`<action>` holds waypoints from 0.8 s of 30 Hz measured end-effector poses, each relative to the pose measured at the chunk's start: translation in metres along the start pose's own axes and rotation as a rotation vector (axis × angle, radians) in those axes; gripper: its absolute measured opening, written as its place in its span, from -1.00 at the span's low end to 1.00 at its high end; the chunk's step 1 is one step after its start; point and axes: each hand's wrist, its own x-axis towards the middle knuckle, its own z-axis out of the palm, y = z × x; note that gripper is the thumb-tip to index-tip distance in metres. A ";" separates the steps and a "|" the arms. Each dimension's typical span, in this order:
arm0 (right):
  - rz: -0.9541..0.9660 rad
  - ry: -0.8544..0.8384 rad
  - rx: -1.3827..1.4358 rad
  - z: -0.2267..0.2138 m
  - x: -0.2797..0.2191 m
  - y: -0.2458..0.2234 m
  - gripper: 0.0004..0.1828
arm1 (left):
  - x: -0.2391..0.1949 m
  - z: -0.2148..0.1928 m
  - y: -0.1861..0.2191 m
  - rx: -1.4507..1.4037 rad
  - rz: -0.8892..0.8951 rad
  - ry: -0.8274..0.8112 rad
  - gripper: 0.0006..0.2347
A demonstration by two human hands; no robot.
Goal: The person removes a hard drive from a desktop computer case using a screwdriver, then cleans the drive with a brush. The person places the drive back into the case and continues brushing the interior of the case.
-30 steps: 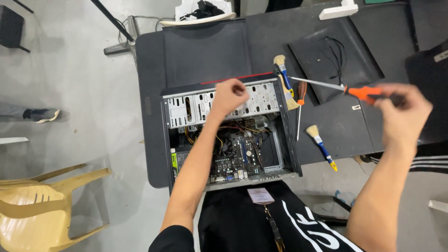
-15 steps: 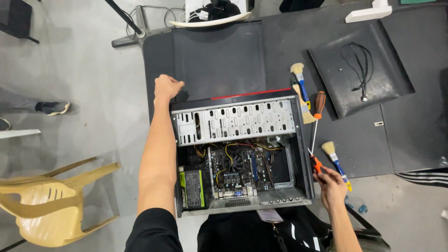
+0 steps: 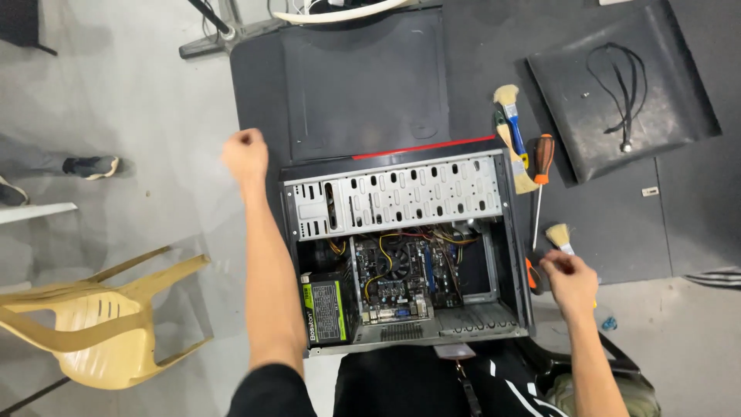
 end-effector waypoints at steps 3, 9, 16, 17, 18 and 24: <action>-0.117 0.093 0.058 -0.007 0.004 -0.031 -0.79 | -0.102 -0.086 0.093 -0.068 0.309 0.452 -0.95; -0.343 0.078 0.406 -0.029 -0.024 -0.140 -0.81 | -0.353 -0.058 0.205 -0.468 0.353 -0.324 -0.94; -0.502 0.037 0.498 -0.038 -0.064 -0.177 -0.82 | -0.396 0.036 0.214 -0.386 0.291 -0.622 -0.52; -0.511 0.019 0.494 -0.035 -0.069 -0.174 -0.81 | -0.397 0.057 0.208 -0.352 0.299 -0.544 -0.54; -0.520 0.003 0.492 -0.033 -0.073 -0.173 -0.81 | -0.397 0.079 0.204 -0.319 0.308 -0.467 -0.55; -0.589 -0.001 0.370 -0.026 -0.101 -0.168 -0.65 | -0.359 0.049 0.246 -0.217 0.086 -0.670 -0.61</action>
